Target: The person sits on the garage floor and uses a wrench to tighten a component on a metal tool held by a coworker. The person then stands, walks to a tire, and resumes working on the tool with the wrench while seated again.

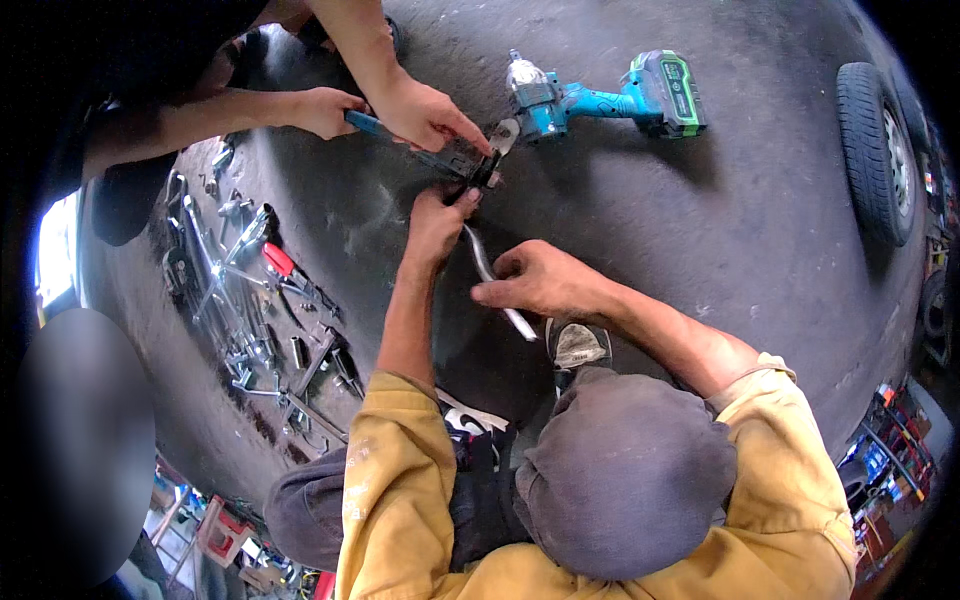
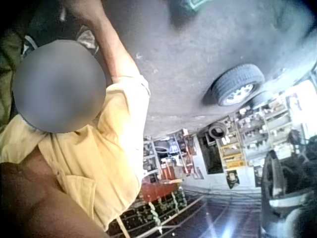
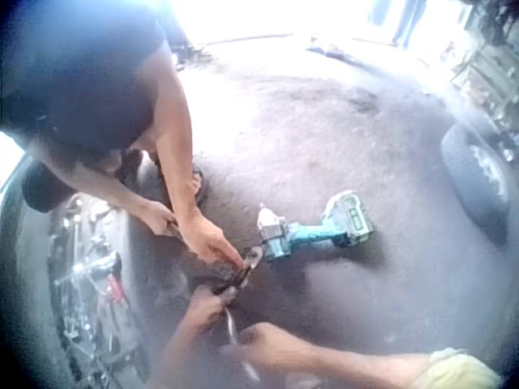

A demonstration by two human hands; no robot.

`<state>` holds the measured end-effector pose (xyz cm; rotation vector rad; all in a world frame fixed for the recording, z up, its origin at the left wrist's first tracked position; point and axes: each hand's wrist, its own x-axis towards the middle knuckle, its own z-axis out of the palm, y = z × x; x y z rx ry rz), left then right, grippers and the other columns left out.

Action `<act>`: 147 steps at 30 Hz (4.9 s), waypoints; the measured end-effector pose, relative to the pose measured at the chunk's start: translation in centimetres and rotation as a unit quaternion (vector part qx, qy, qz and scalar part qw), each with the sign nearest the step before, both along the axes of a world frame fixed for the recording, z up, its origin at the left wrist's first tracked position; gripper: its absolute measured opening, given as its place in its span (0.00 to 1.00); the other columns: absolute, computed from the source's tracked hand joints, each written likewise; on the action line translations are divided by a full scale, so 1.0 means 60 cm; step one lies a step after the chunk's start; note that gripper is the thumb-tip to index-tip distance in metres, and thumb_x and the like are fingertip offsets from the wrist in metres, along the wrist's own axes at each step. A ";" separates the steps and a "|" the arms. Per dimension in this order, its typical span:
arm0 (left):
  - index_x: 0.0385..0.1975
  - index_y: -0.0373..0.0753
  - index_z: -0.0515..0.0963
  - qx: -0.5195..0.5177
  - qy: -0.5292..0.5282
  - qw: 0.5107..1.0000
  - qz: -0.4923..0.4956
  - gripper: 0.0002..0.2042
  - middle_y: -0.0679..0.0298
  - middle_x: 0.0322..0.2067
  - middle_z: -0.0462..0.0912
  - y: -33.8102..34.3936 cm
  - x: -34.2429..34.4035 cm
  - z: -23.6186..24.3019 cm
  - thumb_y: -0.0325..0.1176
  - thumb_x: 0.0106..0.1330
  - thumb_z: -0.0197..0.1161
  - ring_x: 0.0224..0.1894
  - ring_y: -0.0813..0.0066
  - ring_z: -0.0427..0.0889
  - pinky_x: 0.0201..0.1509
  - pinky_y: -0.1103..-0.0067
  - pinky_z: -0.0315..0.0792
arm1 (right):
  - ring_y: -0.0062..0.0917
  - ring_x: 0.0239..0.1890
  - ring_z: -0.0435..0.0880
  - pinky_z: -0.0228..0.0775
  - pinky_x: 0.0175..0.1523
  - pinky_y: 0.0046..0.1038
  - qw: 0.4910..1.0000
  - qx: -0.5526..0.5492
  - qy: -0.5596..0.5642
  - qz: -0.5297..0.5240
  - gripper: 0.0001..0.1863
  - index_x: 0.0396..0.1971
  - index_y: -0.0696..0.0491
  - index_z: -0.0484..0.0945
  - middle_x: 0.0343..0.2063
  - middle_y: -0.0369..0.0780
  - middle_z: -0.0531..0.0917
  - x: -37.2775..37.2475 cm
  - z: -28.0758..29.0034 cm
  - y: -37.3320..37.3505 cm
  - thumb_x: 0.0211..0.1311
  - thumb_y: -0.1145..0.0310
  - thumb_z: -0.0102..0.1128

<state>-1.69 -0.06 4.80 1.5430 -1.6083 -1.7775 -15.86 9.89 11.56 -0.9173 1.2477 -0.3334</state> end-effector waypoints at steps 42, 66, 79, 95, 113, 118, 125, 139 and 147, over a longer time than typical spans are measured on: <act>0.31 0.29 0.78 -0.033 -0.078 0.996 0.029 0.13 0.62 0.27 0.81 0.010 -0.001 -0.019 0.34 0.54 0.65 0.29 0.76 0.76 0.36 0.80 0.68 | 0.18 0.23 0.75 0.66 0.28 0.24 0.995 0.042 -0.080 0.035 0.20 0.24 0.60 0.75 0.17 0.35 0.77 -0.017 -0.020 -0.002 0.59 0.55 0.58; 0.36 0.25 0.77 0.051 -0.020 0.997 0.050 0.17 0.59 0.28 0.79 0.008 0.000 0.005 0.38 0.59 0.63 0.30 0.75 0.74 0.38 0.78 0.68 | 0.20 0.33 0.78 0.70 0.40 0.24 0.978 -0.143 -0.130 -0.082 0.16 0.41 0.58 0.76 0.27 0.39 0.81 -0.025 0.046 0.012 0.61 0.60 0.56; 0.34 0.30 0.77 0.043 -0.070 0.991 0.110 0.17 0.62 0.30 0.80 0.014 0.005 -0.028 0.36 0.50 0.70 0.31 0.74 0.75 0.39 0.77 0.68 | 0.13 0.30 0.74 0.67 0.36 0.23 0.994 -0.063 -0.093 -0.008 0.17 0.33 0.57 0.81 0.22 0.36 0.78 -0.029 0.044 -0.001 0.63 0.57 0.54; 0.34 0.25 0.77 0.054 -0.047 0.997 0.031 0.18 0.60 0.29 0.80 0.001 -0.013 0.001 0.35 0.50 0.70 0.31 0.73 0.77 0.37 0.79 0.69 | 0.14 0.24 0.71 0.66 0.31 0.26 0.989 -0.135 0.066 0.014 0.18 0.31 0.58 0.79 0.17 0.41 0.74 -0.048 -0.086 0.098 0.64 0.56 0.52; 0.32 0.28 0.79 0.154 0.045 0.987 0.033 0.17 0.62 0.26 0.79 -0.005 0.015 -0.039 0.39 0.55 0.66 0.30 0.74 0.75 0.37 0.79 0.66 | 0.14 0.24 0.70 0.65 0.30 0.26 0.997 -0.056 0.003 0.061 0.19 0.29 0.58 0.78 0.19 0.35 0.77 -0.046 -0.041 0.058 0.65 0.56 0.51; 0.31 0.27 0.78 0.128 -0.021 0.989 0.072 0.17 0.62 0.26 0.79 -0.004 0.017 -0.050 0.38 0.53 0.68 0.28 0.75 0.74 0.36 0.78 0.68 | 0.15 0.25 0.71 0.65 0.32 0.24 0.980 -0.142 -0.126 -0.053 0.19 0.27 0.57 0.79 0.19 0.33 0.75 -0.017 0.042 0.013 0.66 0.56 0.50; 0.36 0.24 0.76 0.035 -0.040 0.998 0.021 0.22 0.56 0.30 0.81 -0.001 -0.016 -0.011 0.33 0.44 0.72 0.33 0.72 0.77 0.40 0.77 0.69 | 0.16 0.27 0.72 0.68 0.35 0.25 0.993 -0.092 0.073 0.026 0.18 0.33 0.58 0.78 0.22 0.41 0.77 -0.055 -0.074 0.115 0.65 0.56 0.51; 0.35 0.28 0.77 0.114 -0.014 0.991 -0.063 0.17 0.61 0.28 0.79 -0.011 0.003 0.012 0.41 0.62 0.58 0.33 0.73 0.75 0.40 0.79 0.67 | 0.28 0.25 0.77 0.68 0.34 0.33 0.995 -0.061 0.037 0.070 0.20 0.35 0.58 0.78 0.24 0.45 0.81 -0.069 -0.075 0.082 0.66 0.54 0.49; 0.31 0.31 0.79 0.059 -0.070 0.996 -0.005 0.19 0.62 0.27 0.81 -0.005 0.001 0.018 0.45 0.56 0.65 0.31 0.74 0.76 0.38 0.79 0.67 | 0.13 0.29 0.71 0.65 0.33 0.21 0.992 -0.026 -0.114 -0.048 0.19 0.28 0.59 0.78 0.23 0.33 0.76 -0.033 0.004 0.039 0.67 0.58 0.49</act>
